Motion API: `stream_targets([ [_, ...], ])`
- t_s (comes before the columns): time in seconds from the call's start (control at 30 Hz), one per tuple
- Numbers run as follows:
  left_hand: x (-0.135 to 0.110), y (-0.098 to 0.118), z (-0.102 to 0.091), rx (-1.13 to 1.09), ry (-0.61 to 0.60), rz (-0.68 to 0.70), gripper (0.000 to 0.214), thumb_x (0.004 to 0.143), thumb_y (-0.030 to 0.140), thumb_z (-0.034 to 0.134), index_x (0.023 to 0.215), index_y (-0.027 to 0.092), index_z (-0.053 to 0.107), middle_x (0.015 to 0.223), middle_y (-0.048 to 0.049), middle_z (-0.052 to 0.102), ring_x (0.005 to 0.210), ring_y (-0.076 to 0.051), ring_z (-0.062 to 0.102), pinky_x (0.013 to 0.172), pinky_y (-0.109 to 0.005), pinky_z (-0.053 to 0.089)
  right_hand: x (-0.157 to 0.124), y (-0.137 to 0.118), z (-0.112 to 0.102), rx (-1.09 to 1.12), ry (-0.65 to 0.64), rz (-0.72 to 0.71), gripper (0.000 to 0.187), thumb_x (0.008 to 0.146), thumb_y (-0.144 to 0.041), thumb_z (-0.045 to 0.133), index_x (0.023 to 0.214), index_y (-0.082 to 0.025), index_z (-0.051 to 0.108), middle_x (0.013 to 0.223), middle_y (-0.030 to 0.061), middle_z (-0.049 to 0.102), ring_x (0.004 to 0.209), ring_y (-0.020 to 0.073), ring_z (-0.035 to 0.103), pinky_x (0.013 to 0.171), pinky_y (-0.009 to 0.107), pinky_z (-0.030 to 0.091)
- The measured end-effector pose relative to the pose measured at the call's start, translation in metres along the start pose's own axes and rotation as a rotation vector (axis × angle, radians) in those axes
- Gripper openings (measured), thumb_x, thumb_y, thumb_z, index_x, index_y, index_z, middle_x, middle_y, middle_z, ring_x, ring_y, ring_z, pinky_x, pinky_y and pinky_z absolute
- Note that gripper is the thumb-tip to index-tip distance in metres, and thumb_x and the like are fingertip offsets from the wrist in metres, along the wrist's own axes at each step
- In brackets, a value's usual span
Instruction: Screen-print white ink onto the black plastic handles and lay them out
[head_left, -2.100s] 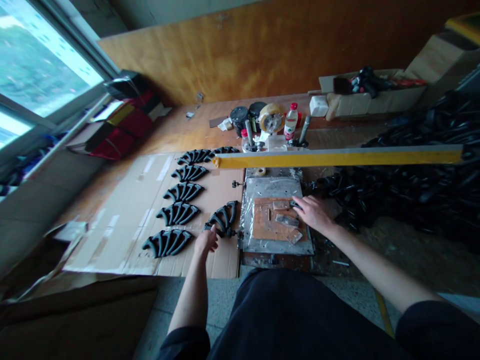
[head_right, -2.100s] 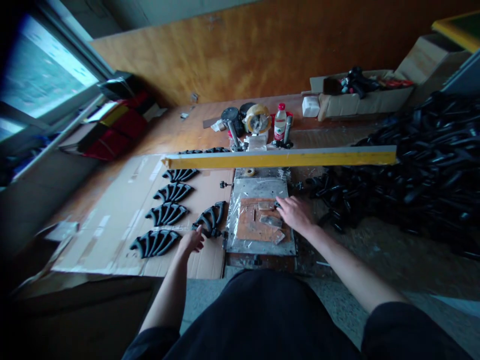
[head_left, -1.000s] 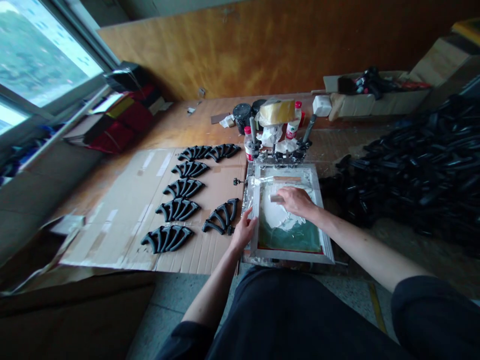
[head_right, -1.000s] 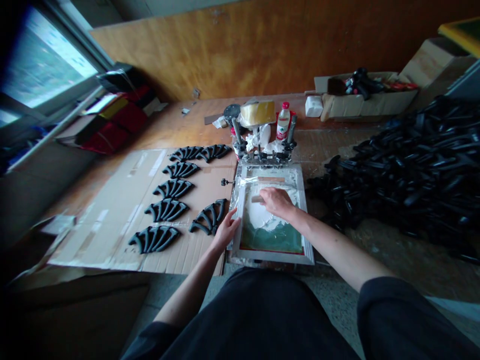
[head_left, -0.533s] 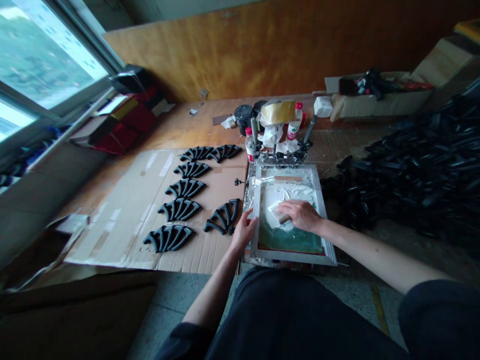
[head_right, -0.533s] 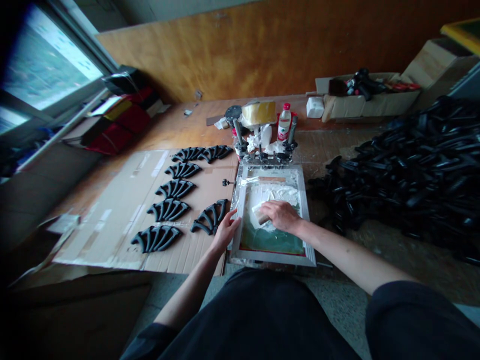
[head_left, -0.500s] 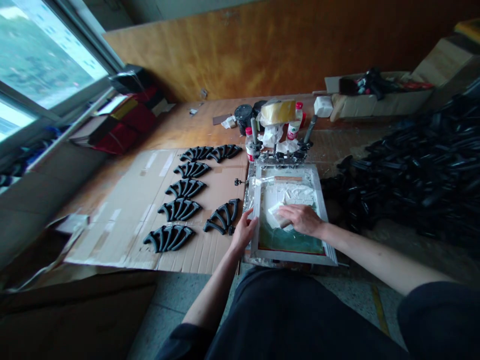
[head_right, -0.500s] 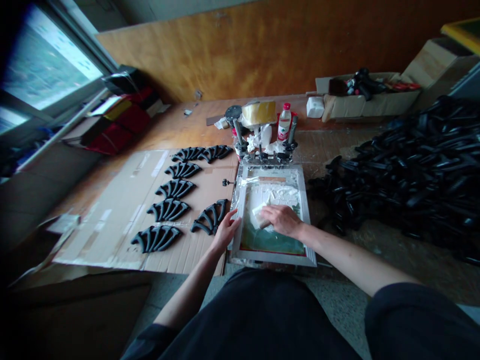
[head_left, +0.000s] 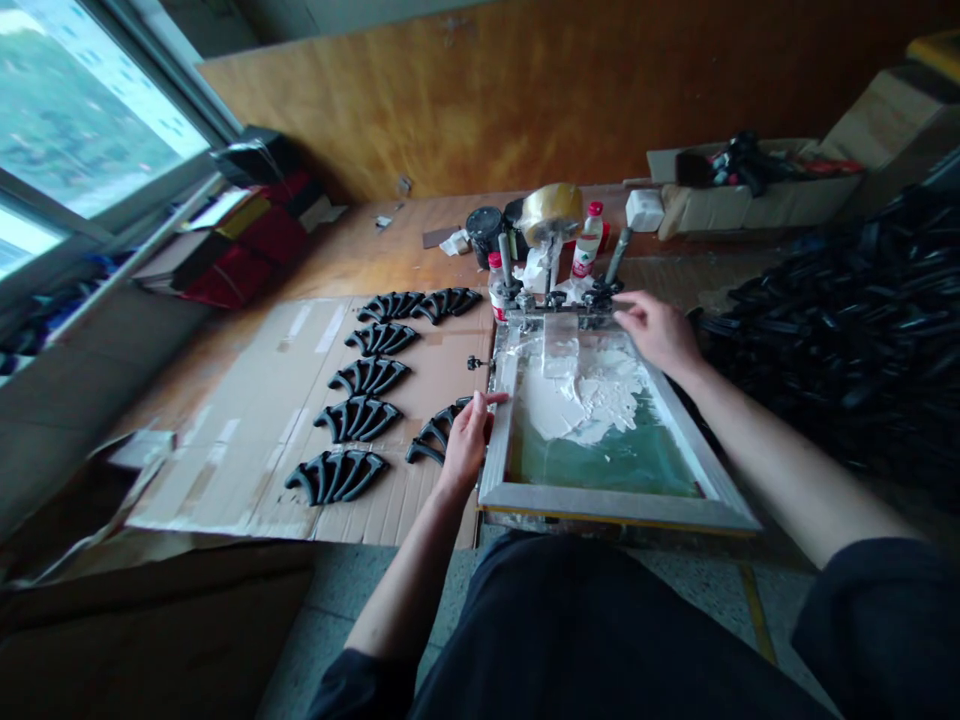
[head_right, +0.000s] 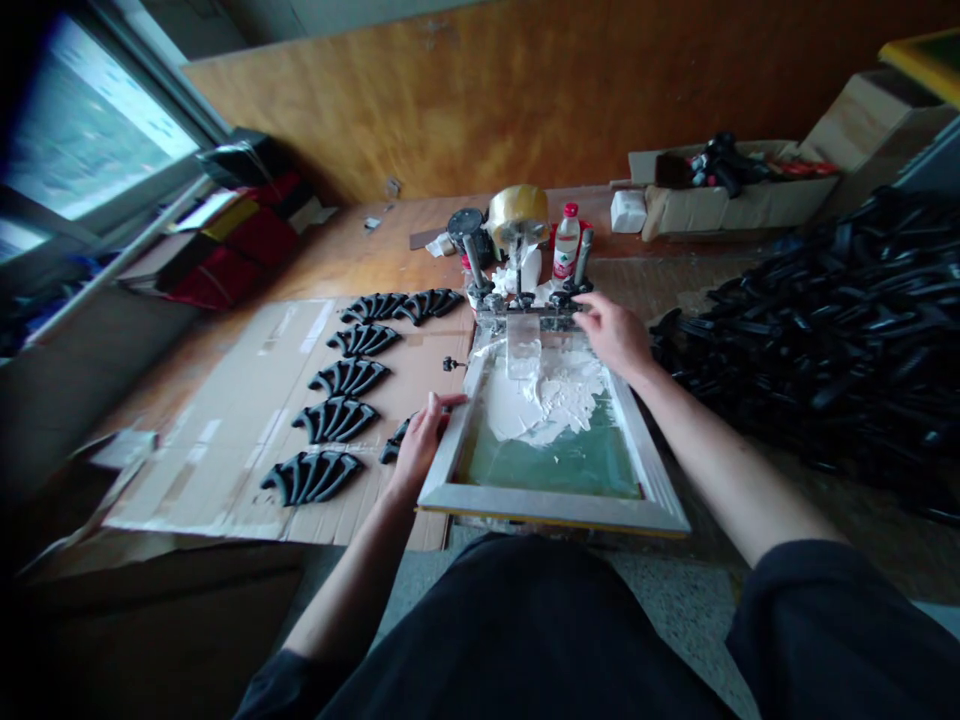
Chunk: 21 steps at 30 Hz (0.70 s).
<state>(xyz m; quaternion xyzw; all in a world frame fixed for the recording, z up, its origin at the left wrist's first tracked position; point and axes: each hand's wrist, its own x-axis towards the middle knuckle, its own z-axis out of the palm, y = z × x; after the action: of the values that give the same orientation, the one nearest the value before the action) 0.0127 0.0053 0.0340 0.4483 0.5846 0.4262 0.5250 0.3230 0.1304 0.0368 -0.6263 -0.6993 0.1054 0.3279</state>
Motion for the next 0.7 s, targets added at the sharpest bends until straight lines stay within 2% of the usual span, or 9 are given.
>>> stream_targets([
  [0.07,0.006,0.028,0.006,-0.105,0.037,0.075,0.063,0.088,0.069,0.034,0.104,0.018,0.066,0.07,-0.0012,0.063,0.053,-0.011,0.053,0.047,-0.022,0.041,-0.006,0.03,-0.009,-0.002,0.02,0.141,0.033,0.094,-0.028,0.048,0.112,-0.006,0.066,0.086,0.0112,0.07,0.075,0.0143,0.062,0.068,0.025,0.046],
  [0.13,0.017,0.053,0.014,-0.191,0.057,0.204,0.06,0.089,0.068,0.035,0.106,0.018,0.064,0.082,-0.0038,0.067,0.067,-0.014,0.062,0.056,-0.025,0.049,-0.027,0.046,-0.002,-0.01,-0.031,0.187,0.036,0.093,-0.03,0.047,0.1,-0.001,0.068,0.08,0.0115,0.069,0.069,0.0132,0.06,0.062,0.023,0.046],
  [0.2,0.028,0.072,0.022,-0.229,0.042,0.32,0.059,0.09,0.065,0.035,0.11,0.018,0.062,0.091,-0.0062,0.068,0.083,-0.016,0.065,0.066,-0.027,0.053,-0.057,0.044,0.021,-0.006,-0.146,0.144,0.03,0.09,-0.034,0.055,0.088,-0.008,0.07,0.077,0.0075,0.069,0.067,0.0132,0.058,0.061,0.022,0.046],
  [0.3,0.036,0.08,0.031,-0.243,0.036,0.373,0.061,0.091,0.066,0.029,0.114,0.018,0.06,0.1,-0.0098,0.069,0.098,-0.019,0.065,0.074,-0.03,0.054,-0.1,0.019,0.062,-0.083,-0.352,-0.067,0.022,0.084,-0.036,0.066,0.086,-0.015,0.068,0.09,0.008,0.069,0.084,0.0187,0.062,0.077,0.027,0.048],
  [0.4,0.024,0.054,0.04,-0.245,0.043,0.227,0.063,0.09,0.068,0.031,0.117,0.017,0.057,0.105,-0.0124,0.07,0.094,-0.02,0.067,0.071,-0.03,0.055,-0.12,-0.011,0.082,-0.26,-0.48,-0.165,0.017,0.088,-0.031,0.062,0.09,-0.014,0.063,0.098,0.0137,0.067,0.099,0.0253,0.06,0.086,0.033,0.044],
  [0.5,-0.005,0.005,0.051,-0.175,-0.198,-0.224,0.064,0.082,0.07,0.048,0.113,0.015,0.06,0.103,-0.0161,0.071,0.083,-0.023,0.069,0.06,-0.029,0.054,-0.125,-0.04,0.078,-0.305,-0.536,-0.087,0.017,0.094,-0.028,0.052,0.097,-0.014,0.058,0.09,0.0134,0.067,0.089,0.0252,0.061,0.076,0.032,0.043],
  [0.57,-0.026,-0.025,0.059,-0.215,-0.293,-0.421,0.064,0.079,0.069,0.053,0.114,0.016,0.061,0.11,-0.0167,0.07,0.088,-0.024,0.07,0.062,-0.03,0.055,-0.129,-0.061,0.073,-0.246,-0.511,-0.14,0.016,0.095,-0.028,0.05,0.097,-0.014,0.057,0.091,0.0133,0.067,0.091,0.0257,0.06,0.076,0.032,0.043],
  [0.63,-0.04,-0.047,0.061,-0.339,-0.238,-0.448,0.062,0.08,0.068,0.053,0.109,0.015,0.063,0.114,-0.0164,0.069,0.092,-0.024,0.069,0.065,-0.029,0.055,-0.135,-0.078,0.07,-0.134,-0.499,-0.282,0.013,0.095,-0.025,0.05,0.094,-0.015,0.058,0.094,0.0125,0.066,0.096,0.0254,0.059,0.081,0.033,0.043],
  [0.7,-0.045,-0.059,0.05,-0.408,-0.126,-0.422,0.058,0.079,0.065,0.057,0.1,0.012,0.063,0.11,-0.0165,0.069,0.087,-0.022,0.07,0.062,-0.026,0.054,-0.137,-0.086,0.068,0.018,-0.544,-0.403,0.011,0.095,-0.023,0.05,0.093,-0.017,0.059,0.094,0.0095,0.067,0.096,0.0229,0.059,0.084,0.032,0.043],
])
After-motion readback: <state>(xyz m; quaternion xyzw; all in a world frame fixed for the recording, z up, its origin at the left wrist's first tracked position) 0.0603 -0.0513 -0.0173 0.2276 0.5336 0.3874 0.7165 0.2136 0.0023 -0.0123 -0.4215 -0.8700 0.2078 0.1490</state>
